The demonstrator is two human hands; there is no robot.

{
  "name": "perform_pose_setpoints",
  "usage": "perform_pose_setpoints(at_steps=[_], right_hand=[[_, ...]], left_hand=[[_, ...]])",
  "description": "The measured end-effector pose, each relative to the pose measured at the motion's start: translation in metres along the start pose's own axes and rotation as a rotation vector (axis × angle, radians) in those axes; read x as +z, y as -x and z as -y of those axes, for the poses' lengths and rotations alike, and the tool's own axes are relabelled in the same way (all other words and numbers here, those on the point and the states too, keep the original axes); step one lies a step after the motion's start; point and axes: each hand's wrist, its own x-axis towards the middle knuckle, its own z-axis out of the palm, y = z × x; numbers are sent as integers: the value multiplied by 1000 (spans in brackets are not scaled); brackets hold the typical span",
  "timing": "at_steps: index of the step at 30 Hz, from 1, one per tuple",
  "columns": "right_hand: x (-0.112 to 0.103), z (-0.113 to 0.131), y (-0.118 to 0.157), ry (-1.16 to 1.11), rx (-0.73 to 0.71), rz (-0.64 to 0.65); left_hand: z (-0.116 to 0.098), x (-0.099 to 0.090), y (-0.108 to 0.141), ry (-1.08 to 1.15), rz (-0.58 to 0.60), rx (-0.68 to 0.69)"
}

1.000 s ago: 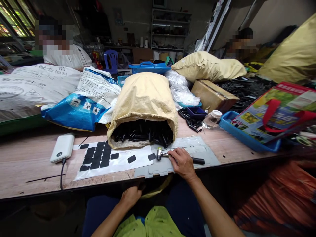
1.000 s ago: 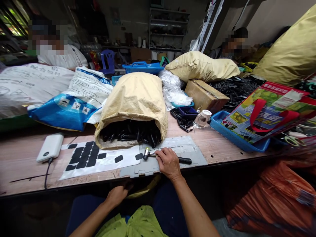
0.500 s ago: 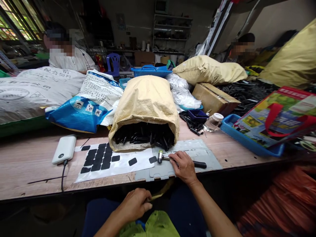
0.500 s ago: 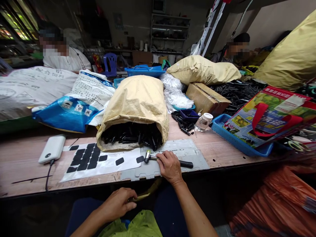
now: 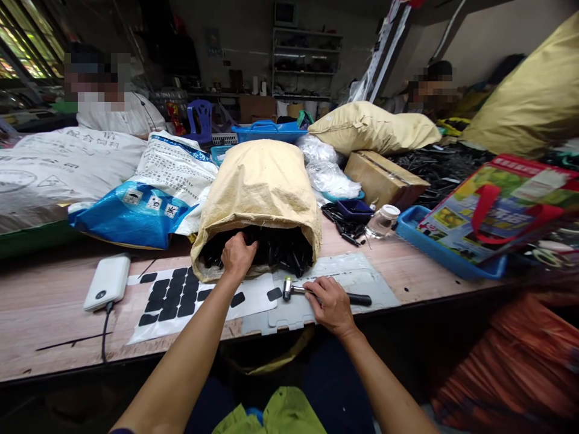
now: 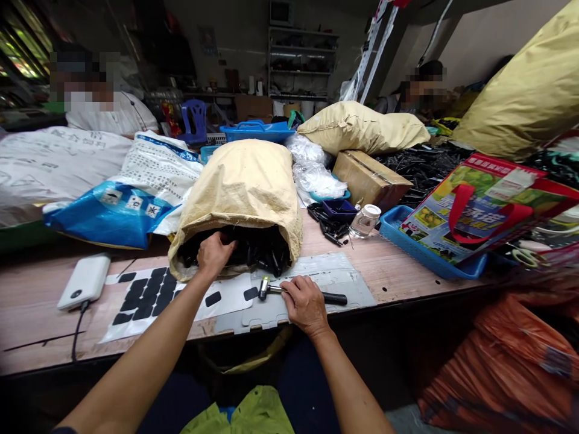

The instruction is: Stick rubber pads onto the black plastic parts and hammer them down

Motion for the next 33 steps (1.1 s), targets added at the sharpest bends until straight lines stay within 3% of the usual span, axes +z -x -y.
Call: perform_pose_setpoints(at_steps=[3,6,9,12,15,21,29,33], right_hand=[[0,0,0,-7,7,-8],[0,1,0,-2,8,-14],[1,1,0,1,8,-14],[2,0,1,7,8,-9],[2,-1,0,13,6,-12],[1,1,0,1,11,4],[-5,1,-5,-6,-7,20],[-15,20,-12,-139,44,6]], left_hand=[[2,-8,3,94,-15,40],[19,-19,20,361,-51,154],[49,-25,48,536,139,268],[79,-21,77,490,340,348],[97,-12,95,396,349,365],[94,-4,97,244,367,512],[89,2,93,204,372,479],[89,1,93,248,375,450]])
